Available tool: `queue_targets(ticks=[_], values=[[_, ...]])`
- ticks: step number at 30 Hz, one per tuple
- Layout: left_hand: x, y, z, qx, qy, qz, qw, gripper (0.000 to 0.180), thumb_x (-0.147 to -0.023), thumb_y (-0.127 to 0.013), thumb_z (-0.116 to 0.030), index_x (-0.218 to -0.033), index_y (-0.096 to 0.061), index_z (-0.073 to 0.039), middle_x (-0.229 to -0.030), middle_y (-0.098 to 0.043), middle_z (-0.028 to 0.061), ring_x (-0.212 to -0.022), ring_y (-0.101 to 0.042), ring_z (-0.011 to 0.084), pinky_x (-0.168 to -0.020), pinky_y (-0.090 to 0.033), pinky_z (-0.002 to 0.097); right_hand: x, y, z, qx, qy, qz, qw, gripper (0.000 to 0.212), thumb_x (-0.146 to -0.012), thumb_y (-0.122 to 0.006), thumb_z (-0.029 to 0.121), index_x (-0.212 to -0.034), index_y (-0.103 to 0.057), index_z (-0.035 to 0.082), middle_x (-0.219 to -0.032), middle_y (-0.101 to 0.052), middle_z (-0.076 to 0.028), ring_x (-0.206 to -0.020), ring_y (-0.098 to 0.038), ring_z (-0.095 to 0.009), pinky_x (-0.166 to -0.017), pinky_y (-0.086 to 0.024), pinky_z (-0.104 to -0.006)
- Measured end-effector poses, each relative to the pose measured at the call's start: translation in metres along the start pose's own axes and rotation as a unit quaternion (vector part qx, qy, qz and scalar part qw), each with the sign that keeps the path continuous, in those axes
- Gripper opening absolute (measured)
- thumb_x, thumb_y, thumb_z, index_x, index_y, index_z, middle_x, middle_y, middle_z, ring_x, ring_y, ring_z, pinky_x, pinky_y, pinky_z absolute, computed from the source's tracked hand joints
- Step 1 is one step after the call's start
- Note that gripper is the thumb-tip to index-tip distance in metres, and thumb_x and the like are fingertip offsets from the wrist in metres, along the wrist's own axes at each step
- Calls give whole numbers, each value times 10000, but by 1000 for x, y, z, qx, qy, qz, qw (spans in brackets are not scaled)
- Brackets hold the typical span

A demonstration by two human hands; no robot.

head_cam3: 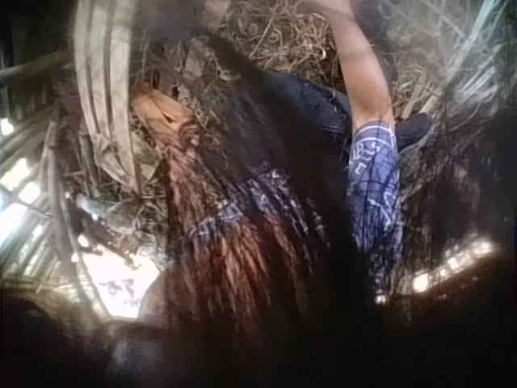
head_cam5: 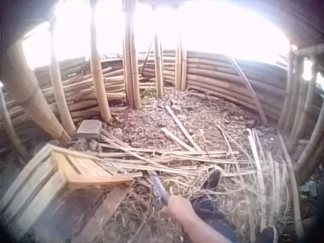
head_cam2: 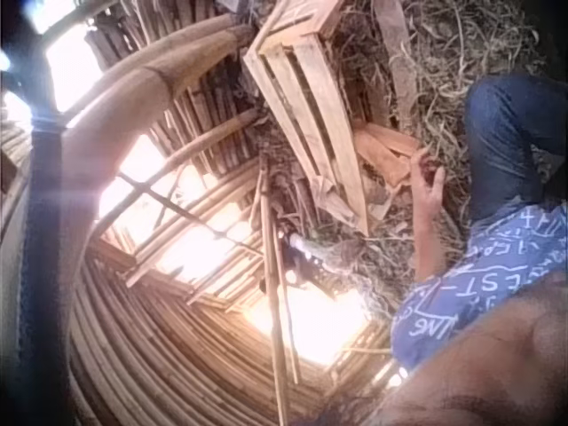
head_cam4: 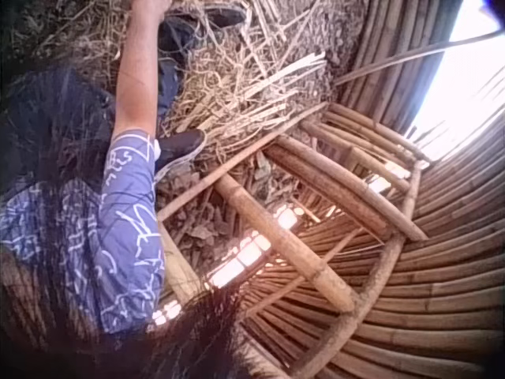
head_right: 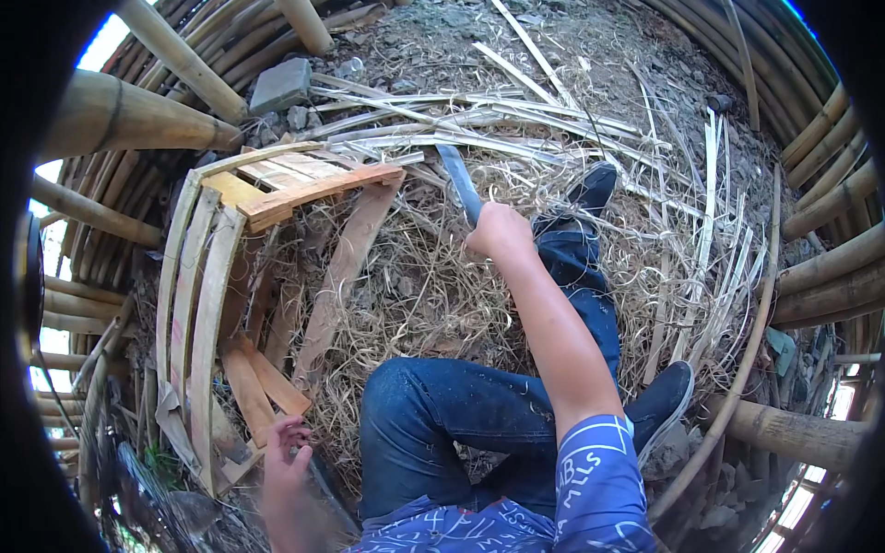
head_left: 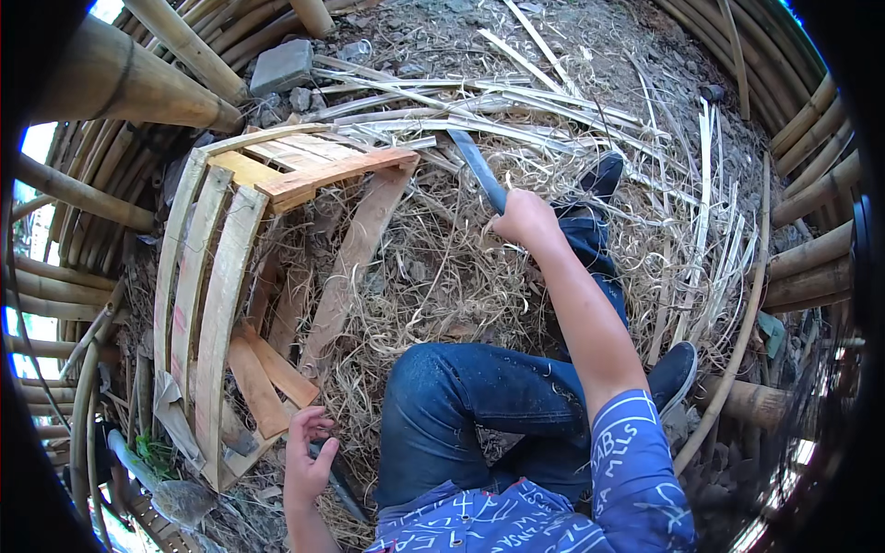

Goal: The person picks up a bamboo strip from the ground and scrapes along its length using a machete.

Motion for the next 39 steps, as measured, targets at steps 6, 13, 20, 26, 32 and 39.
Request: queue_targets(ticks=[6, 13, 20, 26, 32, 39], values=[[-20, -20, -11, -49, -56, 22, 997, 480, -788, -617, 9, -1243, -465, -11, -1224, -496, 116, -1024, -562, 188, -860, -449, 300, -16, -1, -5, 50, -10, -12, 999, 367, -748, -681, 198, -1076, -659, 35, -1105, -669, -168, -1015, -662, -279, -865, -530, -392], [-20, -19, -7, -52, -48, 14, 997, 481, -786, -621, 15, -1240, -463, -9, -1214, -496, 121, -1010, -567, 187, -846, -460, 303, -38, -27, -12, 43, 19, -97, 994, 297, -731, -698, 167, -1001, -690, 45, -1017, -697, -136, -949, -682, -289, -820, -549, -382], [-14, -3, 5, -65, -15, 0, 998, 476, -778, -625, 16, -1226, -462, 2, -1138, -507, 104, -988, -574, 189, -831, -472, 302, -56, -73, -32, -82, -11, -126, 989, 277, -723, -687, 147, -954, -665, -4, -994, -679, -208, -933, -669, -354, -831, -539, -421], [-17, -3, 6, -78, 5, -1, 997, 474, -782, -619, 11, -1229, -461, 3, -1130, -507, 105, -990, -571, 190, -823, -472, 306, -68, -86, -40, -232, -3, -119, 966, 232, -688, -648, 182, -767, -665, -36, -791, -663, -258, -794, -674, -370, -710, -517, -440], [-18, -5, 4, -86, 23, -9, 996, 479, -788, -610, 19, -1241, -458, -5, -1124, -511, 104, -985, -567, 190, -825, -460, 304, -80, -81, 3, -418, 21, -136, 898, 214, -691, -645, 199, -679, -654, -14, -575, -628, -130, -531, -643, -208, -526, -500, -346], [-15, -4, -2, -118, 13, -23, 993, 475, -789, -606, 15, -1241, -462, -25, -1092, -522, 97, -956, -554, 182, -834, -447, 297, -102, -108, -40, -485, 14, -134, 864, 208, -651, -657, 223, -622, -623, 20, -580, -623, -126, -533, -628, -212, -538, -488, -344]])
Point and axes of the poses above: each hand's wrist, its own x-axis away from the middle knuckle, its own y-axis out of the back of the hand, z = x × y, the point moved 4 cm from there along -x, towards the middle knuckle
